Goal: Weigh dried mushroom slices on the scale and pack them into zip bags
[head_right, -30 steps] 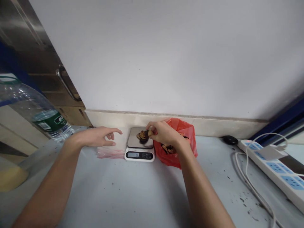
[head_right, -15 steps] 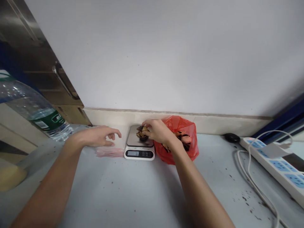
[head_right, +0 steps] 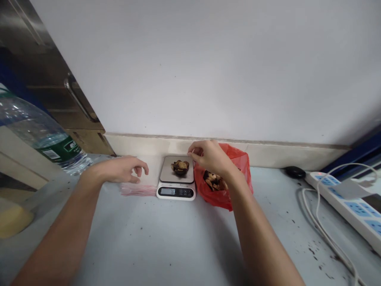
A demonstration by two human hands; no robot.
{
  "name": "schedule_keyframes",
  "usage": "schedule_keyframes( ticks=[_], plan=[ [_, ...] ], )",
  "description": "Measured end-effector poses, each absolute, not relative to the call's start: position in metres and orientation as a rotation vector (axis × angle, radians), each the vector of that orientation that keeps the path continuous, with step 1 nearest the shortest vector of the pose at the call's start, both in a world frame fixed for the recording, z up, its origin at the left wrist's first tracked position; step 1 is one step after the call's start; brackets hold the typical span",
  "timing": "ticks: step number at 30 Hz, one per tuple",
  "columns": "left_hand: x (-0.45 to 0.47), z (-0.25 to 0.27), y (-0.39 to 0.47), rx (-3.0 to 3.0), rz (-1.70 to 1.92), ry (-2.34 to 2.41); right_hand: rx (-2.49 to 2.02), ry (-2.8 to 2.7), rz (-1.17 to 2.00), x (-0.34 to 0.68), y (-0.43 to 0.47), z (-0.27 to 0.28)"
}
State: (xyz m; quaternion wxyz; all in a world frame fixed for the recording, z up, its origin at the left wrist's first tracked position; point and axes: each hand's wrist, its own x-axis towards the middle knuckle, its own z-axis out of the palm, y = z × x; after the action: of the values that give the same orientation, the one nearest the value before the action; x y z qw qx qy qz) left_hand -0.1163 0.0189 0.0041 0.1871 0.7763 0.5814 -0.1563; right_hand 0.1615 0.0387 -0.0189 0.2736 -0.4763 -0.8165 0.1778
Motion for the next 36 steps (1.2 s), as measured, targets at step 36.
schedule_keyframes(
  ticks=[36],
  plan=[
    [-0.100,0.009,0.009,2.456,0.464,1.194,-0.909,-1.846,0.981,0.107,0.016,-0.017]
  ],
)
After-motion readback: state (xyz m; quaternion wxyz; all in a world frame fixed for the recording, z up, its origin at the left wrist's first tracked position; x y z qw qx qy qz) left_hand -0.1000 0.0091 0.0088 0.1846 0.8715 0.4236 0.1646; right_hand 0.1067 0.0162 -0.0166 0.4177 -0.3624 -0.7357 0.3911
